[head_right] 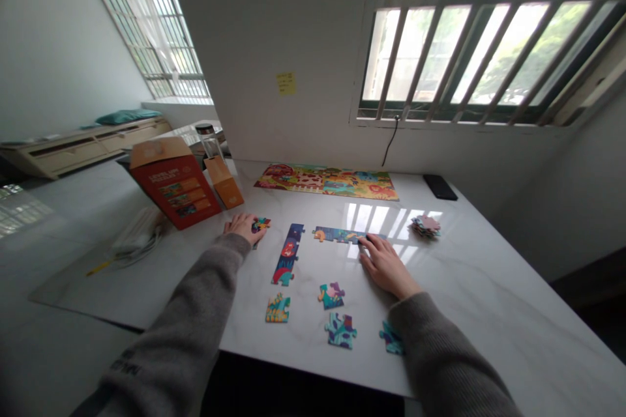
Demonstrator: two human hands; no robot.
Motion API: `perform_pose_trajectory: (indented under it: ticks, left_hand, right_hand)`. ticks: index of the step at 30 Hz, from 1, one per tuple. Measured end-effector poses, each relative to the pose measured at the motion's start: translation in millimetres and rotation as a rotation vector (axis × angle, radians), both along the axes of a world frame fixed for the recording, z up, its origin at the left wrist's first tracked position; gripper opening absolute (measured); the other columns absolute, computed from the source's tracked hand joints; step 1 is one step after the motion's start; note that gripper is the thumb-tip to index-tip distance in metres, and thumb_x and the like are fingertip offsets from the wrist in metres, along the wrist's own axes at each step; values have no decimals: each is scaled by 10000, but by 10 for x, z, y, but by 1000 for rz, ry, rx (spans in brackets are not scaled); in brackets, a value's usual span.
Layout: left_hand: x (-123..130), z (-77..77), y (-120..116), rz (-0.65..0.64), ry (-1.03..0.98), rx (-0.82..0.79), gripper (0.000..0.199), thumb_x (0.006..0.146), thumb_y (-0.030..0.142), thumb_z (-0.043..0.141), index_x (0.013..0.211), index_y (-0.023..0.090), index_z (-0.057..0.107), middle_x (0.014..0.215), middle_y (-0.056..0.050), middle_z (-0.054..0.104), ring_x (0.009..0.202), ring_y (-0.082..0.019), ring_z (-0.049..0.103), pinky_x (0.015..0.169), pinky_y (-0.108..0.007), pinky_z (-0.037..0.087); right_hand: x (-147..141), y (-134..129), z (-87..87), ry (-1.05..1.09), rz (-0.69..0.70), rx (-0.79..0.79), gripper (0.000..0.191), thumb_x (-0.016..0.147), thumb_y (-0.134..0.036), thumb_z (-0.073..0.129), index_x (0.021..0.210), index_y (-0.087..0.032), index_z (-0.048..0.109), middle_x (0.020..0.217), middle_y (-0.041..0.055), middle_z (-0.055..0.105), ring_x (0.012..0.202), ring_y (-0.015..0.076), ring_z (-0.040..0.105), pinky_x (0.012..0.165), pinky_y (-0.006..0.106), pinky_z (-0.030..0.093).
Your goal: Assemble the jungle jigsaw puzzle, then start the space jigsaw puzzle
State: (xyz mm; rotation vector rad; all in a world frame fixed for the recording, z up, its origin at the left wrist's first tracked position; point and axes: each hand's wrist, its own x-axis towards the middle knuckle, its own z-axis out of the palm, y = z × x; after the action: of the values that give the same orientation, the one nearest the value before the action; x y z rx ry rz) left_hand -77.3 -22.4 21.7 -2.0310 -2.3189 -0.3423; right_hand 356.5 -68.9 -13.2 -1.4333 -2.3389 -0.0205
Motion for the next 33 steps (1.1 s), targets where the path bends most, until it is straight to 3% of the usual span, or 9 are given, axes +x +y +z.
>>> perform_pose_trajectory:
  ticks: [9, 11, 14, 18, 21, 26, 29, 33]
  left_hand:
    - [40, 45, -12, -107, -61, 192, 261, 775, 308, 650, 1022, 226, 624, 1101, -89, 632, 1092, -303, 540, 897, -408, 408]
    - [150, 71, -48, -228, -84, 273, 283, 762, 259, 667, 1039, 219, 626, 1113, -85, 630, 1071, -289, 550, 906, -399, 403]
    - [397, 87, -119, -508, -127, 379, 322, 741, 217, 685, 1055, 212, 613, 1123, -81, 633, 1052, -274, 566, 923, -398, 403]
    - [727, 80, -227, -826, -217, 475, 281, 734, 175, 672, 1001, 206, 590, 1096, -81, 642, 1009, -253, 590, 886, -381, 441]
    - [874, 80, -309, -932, -286, 521, 243, 737, 163, 669, 958, 210, 579, 1087, -83, 653, 995, -244, 607, 867, -379, 464]
    - [978, 76, -438, -1042, -322, 554, 230, 747, 169, 664, 956, 213, 579, 1127, -80, 673, 998, -238, 628, 891, -402, 479]
    - [1029, 56, -489, -1126, -288, 516, 240, 754, 155, 642, 982, 216, 596, 1190, -88, 666, 1058, -250, 625, 912, -405, 491]
    - [1087, 57, -512, -1178, -362, 516, 368, 807, 116, 587, 1161, 214, 588, 1239, -102, 656, 1150, -251, 610, 971, -417, 488]
  right_hand:
    - [26, 34, -9, 49, 17, -18, 460, 1001, -403, 404, 1387, -199, 549, 1442, 152, 519, 1355, 318, 456, 1135, 506, 391]
    - [37, 59, 0, 79, 24, -47, 463, 999, -411, 406, 1376, -187, 554, 1431, 159, 527, 1349, 317, 465, 1135, 506, 391]
    - [37, 86, 48, 155, 30, -79, 452, 992, -427, 425, 1356, -199, 563, 1389, 151, 564, 1307, 302, 510, 1107, 488, 424]
    - [-39, 41, 214, 260, 7, -28, 388, 967, -413, 469, 1262, -210, 619, 1253, 140, 648, 1202, 311, 578, 1038, 500, 466]
    - [-203, -74, 401, 345, 10, -35, 348, 969, -387, 473, 1237, -223, 623, 1167, 124, 683, 1119, 302, 617, 973, 492, 493]
    - [-699, -280, 628, 512, 186, -236, 392, 963, -340, 519, 1345, -251, 531, 1045, 73, 713, 926, 216, 674, 857, 398, 540]
    - [-993, -331, 653, 626, 263, -372, 462, 939, -345, 571, 1378, -229, 491, 891, 41, 711, 739, 176, 654, 712, 342, 547]
    - [-1183, -336, 614, 949, 279, -559, 381, 942, -421, 572, 1259, -215, 526, 755, 0, 680, 594, 146, 627, 564, 292, 523]
